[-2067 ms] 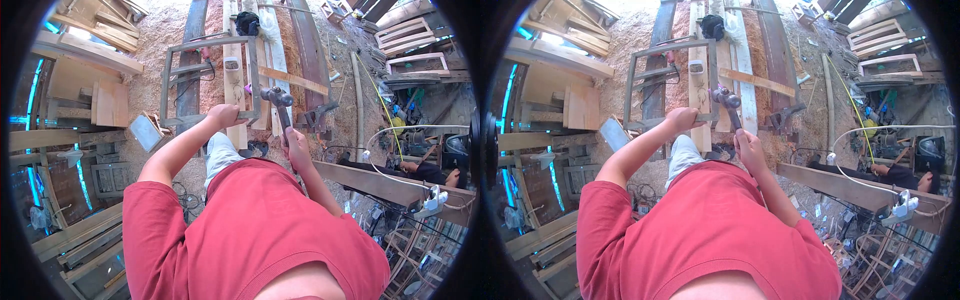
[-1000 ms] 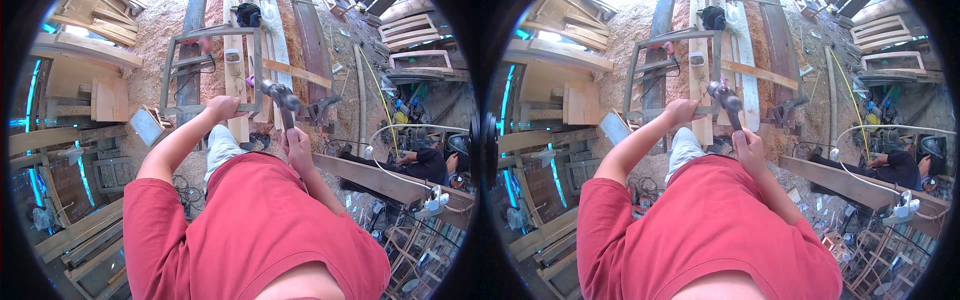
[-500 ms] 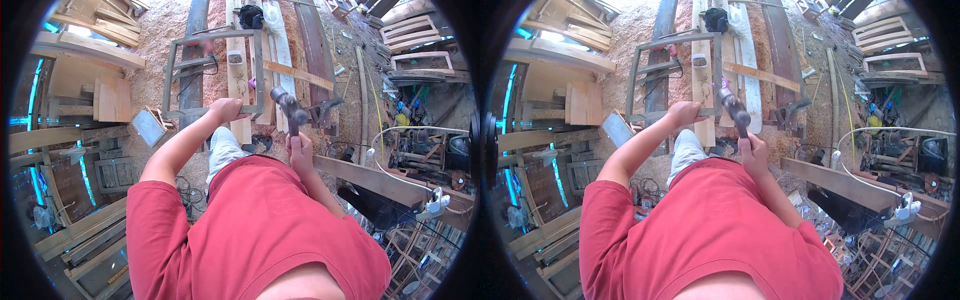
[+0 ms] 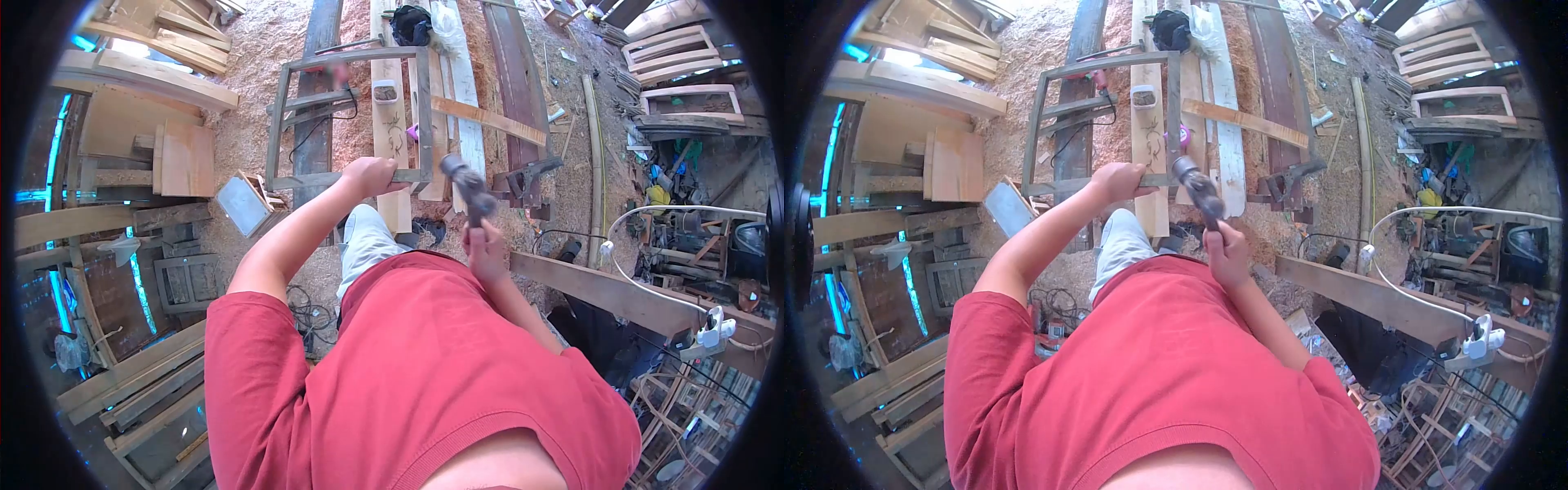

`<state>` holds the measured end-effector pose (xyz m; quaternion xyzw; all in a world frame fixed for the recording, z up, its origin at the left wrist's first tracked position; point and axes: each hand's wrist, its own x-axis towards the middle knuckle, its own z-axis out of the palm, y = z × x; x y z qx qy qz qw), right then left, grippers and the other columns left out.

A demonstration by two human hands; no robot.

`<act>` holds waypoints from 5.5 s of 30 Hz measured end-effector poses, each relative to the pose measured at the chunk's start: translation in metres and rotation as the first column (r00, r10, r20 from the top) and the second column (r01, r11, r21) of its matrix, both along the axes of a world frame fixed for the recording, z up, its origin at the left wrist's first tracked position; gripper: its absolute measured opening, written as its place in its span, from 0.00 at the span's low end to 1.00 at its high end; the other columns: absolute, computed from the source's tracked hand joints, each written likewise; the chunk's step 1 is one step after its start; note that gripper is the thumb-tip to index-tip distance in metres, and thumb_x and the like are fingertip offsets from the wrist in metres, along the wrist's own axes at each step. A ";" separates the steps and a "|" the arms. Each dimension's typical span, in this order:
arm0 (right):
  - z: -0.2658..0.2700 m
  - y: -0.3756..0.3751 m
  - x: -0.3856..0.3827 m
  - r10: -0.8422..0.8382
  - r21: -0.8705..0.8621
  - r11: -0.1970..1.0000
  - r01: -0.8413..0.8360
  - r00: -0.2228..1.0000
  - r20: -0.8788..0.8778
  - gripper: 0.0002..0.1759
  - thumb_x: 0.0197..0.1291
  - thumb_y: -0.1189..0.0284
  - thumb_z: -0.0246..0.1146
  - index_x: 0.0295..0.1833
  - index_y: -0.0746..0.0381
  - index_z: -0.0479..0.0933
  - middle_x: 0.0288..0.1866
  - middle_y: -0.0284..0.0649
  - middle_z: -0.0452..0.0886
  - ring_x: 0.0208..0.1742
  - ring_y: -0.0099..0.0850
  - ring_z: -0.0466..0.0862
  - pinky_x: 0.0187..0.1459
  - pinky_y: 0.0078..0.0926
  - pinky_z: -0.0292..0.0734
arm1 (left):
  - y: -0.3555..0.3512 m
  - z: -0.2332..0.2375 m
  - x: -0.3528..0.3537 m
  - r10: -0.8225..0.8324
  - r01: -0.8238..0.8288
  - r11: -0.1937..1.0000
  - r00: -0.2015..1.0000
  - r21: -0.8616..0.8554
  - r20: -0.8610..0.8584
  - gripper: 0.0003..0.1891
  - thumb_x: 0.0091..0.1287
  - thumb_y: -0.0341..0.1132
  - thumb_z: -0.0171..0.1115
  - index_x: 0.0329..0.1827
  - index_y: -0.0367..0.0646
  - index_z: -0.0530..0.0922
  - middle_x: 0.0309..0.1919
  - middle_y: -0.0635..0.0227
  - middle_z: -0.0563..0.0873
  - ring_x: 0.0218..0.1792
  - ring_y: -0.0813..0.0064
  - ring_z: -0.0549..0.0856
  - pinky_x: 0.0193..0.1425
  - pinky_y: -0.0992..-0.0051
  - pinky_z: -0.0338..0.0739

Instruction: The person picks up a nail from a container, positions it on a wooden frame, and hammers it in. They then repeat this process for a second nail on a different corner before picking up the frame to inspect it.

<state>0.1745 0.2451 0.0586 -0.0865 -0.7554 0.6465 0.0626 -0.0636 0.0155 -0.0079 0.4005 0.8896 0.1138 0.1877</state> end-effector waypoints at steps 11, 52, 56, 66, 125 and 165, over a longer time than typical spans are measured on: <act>0.025 0.001 -0.005 -0.031 -0.251 0.958 0.138 0.921 0.388 0.29 0.87 0.50 0.54 0.33 0.57 0.74 0.23 0.23 0.67 0.22 0.13 0.64 0.24 0.19 0.56 | 0.000 -0.002 -0.002 0.008 -0.008 1.000 0.999 -0.019 -0.038 0.34 0.74 0.70 0.61 0.45 0.41 0.83 0.33 0.49 0.92 0.37 0.43 0.93 0.43 0.47 0.88; -0.209 0.027 -0.131 0.236 0.705 0.020 -0.709 0.689 0.686 0.13 0.59 0.58 0.75 0.41 0.54 0.94 0.41 0.44 0.95 0.44 0.43 0.96 0.45 0.41 0.90 | 0.006 -0.003 -0.005 -0.014 0.013 1.000 0.999 -0.006 -0.042 0.33 0.73 0.70 0.62 0.41 0.42 0.81 0.30 0.50 0.91 0.34 0.44 0.92 0.37 0.47 0.86; -0.201 0.028 -0.127 0.289 0.643 0.018 -0.765 0.620 0.729 0.18 0.60 0.53 0.76 0.43 0.56 0.94 0.43 0.44 0.95 0.48 0.45 0.95 0.49 0.44 0.90 | 0.006 -0.003 -0.006 -0.020 0.020 1.000 0.998 0.006 -0.057 0.34 0.74 0.70 0.62 0.41 0.41 0.80 0.29 0.50 0.90 0.33 0.44 0.92 0.36 0.47 0.85; -0.189 0.095 -0.010 0.019 0.386 0.779 -0.494 0.634 0.773 0.32 0.74 0.40 0.64 0.46 0.63 0.88 0.35 0.46 0.91 0.37 0.40 0.91 0.45 0.44 0.86 | 0.000 -0.011 0.002 -0.038 0.041 0.999 0.995 0.035 -0.089 0.33 0.74 0.69 0.63 0.41 0.41 0.80 0.27 0.52 0.89 0.32 0.46 0.92 0.35 0.48 0.85; 0.033 0.001 -0.008 -0.036 -0.239 0.965 0.106 0.959 0.281 0.27 0.87 0.54 0.57 0.33 0.60 0.75 0.22 0.24 0.68 0.23 0.14 0.65 0.25 0.22 0.58 | -0.004 -0.017 0.009 -0.013 0.022 0.997 0.993 0.073 -0.117 0.32 0.74 0.68 0.63 0.44 0.41 0.83 0.30 0.50 0.91 0.34 0.44 0.92 0.40 0.47 0.87; -0.040 0.003 0.000 -0.018 -0.102 0.993 0.063 0.920 0.392 0.32 0.84 0.47 0.58 0.31 0.61 0.77 0.23 0.29 0.73 0.23 0.20 0.72 0.28 0.25 0.65 | 0.003 0.009 0.012 0.006 -0.005 1.000 0.997 0.002 -0.077 0.37 0.74 0.72 0.59 0.42 0.39 0.83 0.34 0.49 0.92 0.40 0.44 0.94 0.43 0.48 0.88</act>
